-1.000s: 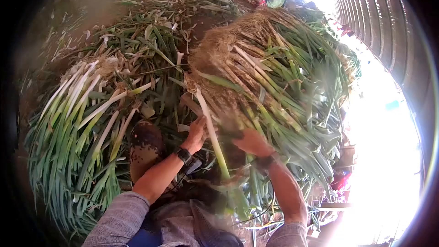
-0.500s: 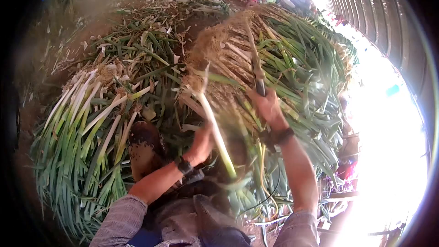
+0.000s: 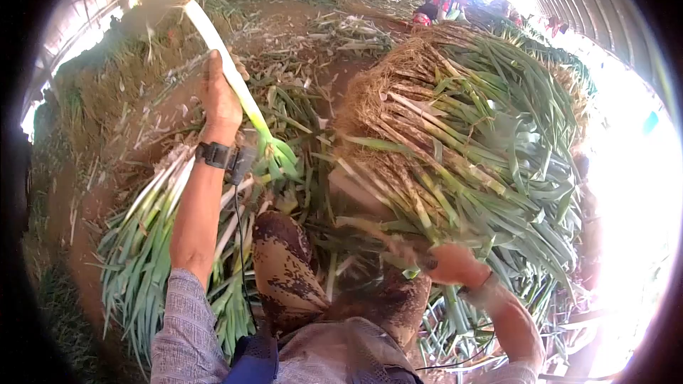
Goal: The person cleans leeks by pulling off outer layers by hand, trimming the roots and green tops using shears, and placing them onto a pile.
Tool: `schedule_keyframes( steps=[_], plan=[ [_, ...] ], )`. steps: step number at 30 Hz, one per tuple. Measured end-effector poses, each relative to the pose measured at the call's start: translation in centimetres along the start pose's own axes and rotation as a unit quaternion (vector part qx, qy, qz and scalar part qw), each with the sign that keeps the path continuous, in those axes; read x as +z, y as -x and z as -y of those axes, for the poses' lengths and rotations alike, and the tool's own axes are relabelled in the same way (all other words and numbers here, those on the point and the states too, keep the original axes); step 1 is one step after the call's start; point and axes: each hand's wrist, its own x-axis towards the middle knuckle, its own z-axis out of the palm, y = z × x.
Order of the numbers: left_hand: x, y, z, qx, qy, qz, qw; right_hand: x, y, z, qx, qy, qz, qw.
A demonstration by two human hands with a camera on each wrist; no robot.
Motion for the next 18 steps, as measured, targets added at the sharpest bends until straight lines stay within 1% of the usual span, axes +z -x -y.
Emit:
schedule_keyframes(
  steps=[1, 2, 3, 4, 5, 6, 8, 10, 11, 12, 13, 14, 15, 16, 17, 18],
  plan=[
    [0.4, -0.5, -1.4, -0.022, 0.031, 0.031, 0.999, -0.4, -0.7, 0.2, 0.0, -0.072, -0.075, 0.995],
    [0.5, -0.9, -2.0, -0.032, 0.074, 0.065, 0.995, -0.9, -1.3, 0.4, 0.002, -0.143, -0.15, 0.978],
    [1.3, -1.0, -2.9, -0.043, 0.118, 0.099, 0.987, -2.2, -1.6, 1.6, 0.001, -0.15, -0.158, 0.976],
    [2.0, -0.4, -3.4, -0.061, 0.112, 0.056, 0.99, -3.7, -1.7, 3.2, -0.01, -0.158, -0.209, 0.965],
    [2.3, -0.3, -3.5, -0.052, 0.135, 0.088, 0.986, -4.8, -1.9, 4.4, -0.021, -0.164, -0.258, 0.952],
    [3.0, 0.3, -3.9, -0.053, 0.142, 0.1, 0.983, -5.1, -2.4, 4.8, -0.022, -0.169, -0.263, 0.95],
    [4.4, 1.6, -4.3, -0.051, 0.131, 0.109, 0.984, -5.2, -3.5, 5.6, -0.096, -0.03, -0.224, 0.969],
    [5.3, 2.5, -4.5, -0.032, 0.082, 0.116, 0.989, -5.8, -3.0, 6.0, -0.091, -0.046, -0.226, 0.969],
    [5.4, 2.5, -4.5, -0.031, 0.081, 0.118, 0.989, -6.0, -2.8, 6.1, -0.085, -0.058, -0.225, 0.969],
    [5.6, 2.5, -4.6, -0.002, 0.05, 0.118, 0.992, -5.8, -2.7, 5.8, -0.072, -0.093, -0.246, 0.962],
    [5.7, 2.5, -4.8, 0.024, 0.018, 0.119, 0.992, -5.7, -2.6, 5.9, -0.071, -0.1, -0.249, 0.961],
    [5.9, 2.0, -5.2, 0.027, 0.046, 0.145, 0.988, -5.8, -2.6, 6.1, -0.08, -0.109, -0.258, 0.956],
    [6.2, 1.8, -5.3, 0.021, 0.068, 0.14, 0.988, -5.8, -2.5, 6.1, -0.088, -0.119, -0.27, 0.951],
    [6.5, 1.6, -5.6, 0.0, 0.096, 0.14, 0.985, -5.1, -3.0, 5.8, -0.111, -0.096, -0.312, 0.939],
    [6.9, 1.7, -5.9, -0.022, 0.124, 0.138, 0.982, -4.9, -3.4, 5.6, -0.107, -0.1, -0.317, 0.937],
    [7.3, 2.0, -5.9, -0.013, 0.111, 0.122, 0.986, -4.9, -3.7, 5.4, -0.093, -0.084, -0.26, 0.958]
  ],
)
